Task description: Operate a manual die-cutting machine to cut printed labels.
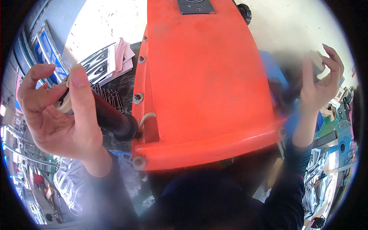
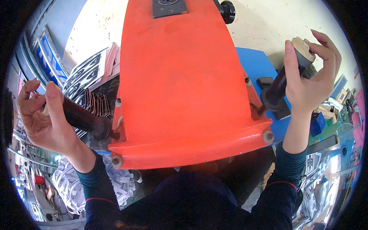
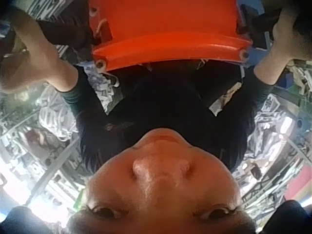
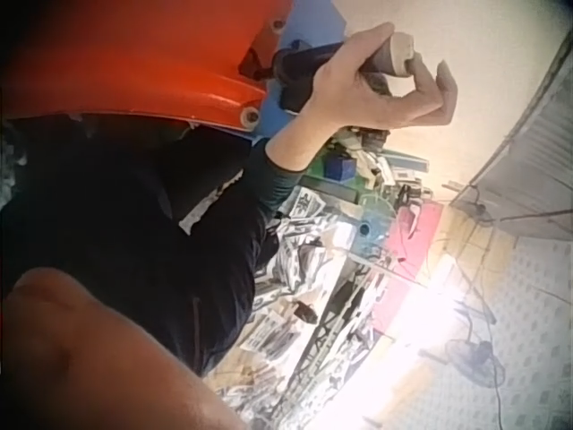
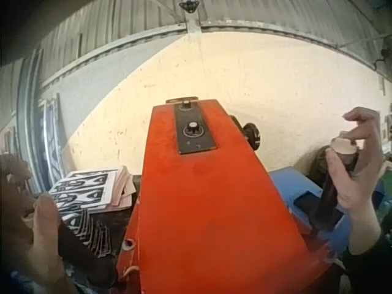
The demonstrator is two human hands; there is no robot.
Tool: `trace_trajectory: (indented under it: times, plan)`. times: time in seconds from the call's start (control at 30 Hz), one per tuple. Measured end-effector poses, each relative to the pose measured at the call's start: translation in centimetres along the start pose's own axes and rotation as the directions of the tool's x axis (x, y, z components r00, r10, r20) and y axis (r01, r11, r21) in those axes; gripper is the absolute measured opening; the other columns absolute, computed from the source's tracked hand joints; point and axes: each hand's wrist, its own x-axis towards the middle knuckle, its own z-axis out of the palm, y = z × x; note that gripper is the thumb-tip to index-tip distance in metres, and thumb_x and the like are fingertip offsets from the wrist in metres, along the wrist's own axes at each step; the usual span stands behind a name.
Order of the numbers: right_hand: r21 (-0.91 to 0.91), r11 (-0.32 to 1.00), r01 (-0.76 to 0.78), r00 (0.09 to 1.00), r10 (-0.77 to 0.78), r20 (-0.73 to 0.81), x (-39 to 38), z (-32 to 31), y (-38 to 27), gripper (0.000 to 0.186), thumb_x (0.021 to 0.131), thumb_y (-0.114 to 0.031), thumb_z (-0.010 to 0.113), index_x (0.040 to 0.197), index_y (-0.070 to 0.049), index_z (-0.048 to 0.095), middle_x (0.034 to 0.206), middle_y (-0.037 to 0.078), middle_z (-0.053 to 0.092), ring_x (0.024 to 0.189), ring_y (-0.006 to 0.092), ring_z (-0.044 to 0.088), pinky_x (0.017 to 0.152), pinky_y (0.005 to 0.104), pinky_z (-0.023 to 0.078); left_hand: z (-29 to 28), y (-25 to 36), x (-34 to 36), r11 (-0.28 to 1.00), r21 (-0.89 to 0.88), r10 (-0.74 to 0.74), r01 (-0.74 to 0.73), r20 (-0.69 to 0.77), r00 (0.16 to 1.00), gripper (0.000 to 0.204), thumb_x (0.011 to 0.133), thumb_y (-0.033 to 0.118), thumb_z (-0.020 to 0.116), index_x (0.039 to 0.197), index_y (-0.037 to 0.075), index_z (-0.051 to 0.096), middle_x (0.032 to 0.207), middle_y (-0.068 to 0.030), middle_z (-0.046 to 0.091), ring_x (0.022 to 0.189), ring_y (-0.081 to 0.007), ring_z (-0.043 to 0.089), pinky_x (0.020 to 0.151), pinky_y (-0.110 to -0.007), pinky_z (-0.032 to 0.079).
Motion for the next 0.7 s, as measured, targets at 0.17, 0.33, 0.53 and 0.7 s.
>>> trace_trajectory:
  times: [0.17, 0.33, 0.53, 0.7]
  plan:
    - [0.193, 0.979, -0.059, 0.998, 0.060, 0.000, 0.5, 0.9, 0.4, 0.032, 0.075, -0.010, 0.076, 0.102, -0.001, 0.059, 0.114, 0.014, 0.060, 0.106, 0.0217, 0.056, 0.092, 0.0322, 0.042, 0.2, -0.4, -1.1, 0.968, -0.250, -0.022, 0.008, -0.053, 0.998, 0.045, 0.096, 0.039, 0.044, 0.116, -0.001, 0.052, 0.130, -0.0289, 0.047, 0.120, -0.0316, 0.051, 0.107, -0.049, 0.029]
    - [0.195, 0.978, -0.077, 0.997, 0.074, 0.022, 0.0, 1.7, 2.6, 0.039, 0.081, -0.013, 0.072, 0.114, 0.002, 0.057, 0.117, 0.012, 0.060, 0.108, 0.0199, 0.056, 0.097, 0.0319, 0.040, 0.5, -1.1, -6.6, 0.652, -0.564, -0.542, 0.507, 0.121, 0.832, 0.077, 0.095, 0.059, 0.030, 0.145, 0.000, 0.023, 0.148, -0.0243, 0.028, 0.138, -0.0311, 0.029, 0.112, -0.040, 0.023]
    - [-0.050, 0.989, -0.141, 0.990, 0.142, 0.012, -0.2, 0.6, 8.1, 0.038, 0.081, -0.025, 0.075, 0.110, -0.005, 0.063, 0.109, 0.008, 0.063, 0.103, 0.0188, 0.059, 0.094, 0.0314, 0.043, -1.3, -2.3, -10.5, 0.146, -0.639, -0.571, 0.755, 0.569, 0.592, 0.106, 0.077, 0.061, 0.063, 0.147, 0.000, 0.012, 0.149, -0.0181, 0.026, 0.138, -0.0267, 0.026, 0.112, -0.038, 0.020]
    - [-0.462, 0.885, -0.060, 0.996, 0.084, 0.032, -0.5, -0.3, 13.1, 0.044, 0.080, -0.033, 0.074, 0.111, -0.006, 0.062, 0.107, 0.009, 0.063, 0.101, 0.0225, 0.059, 0.092, 0.0341, 0.044, -1.4, -1.1, -9.5, 0.729, -0.180, -0.279, 0.661, 0.803, 0.526, 0.120, 0.059, 0.033, 0.088, 0.146, -0.005, 0.014, 0.150, -0.0248, 0.022, 0.142, -0.0370, 0.015, 0.114, -0.042, 0.017]
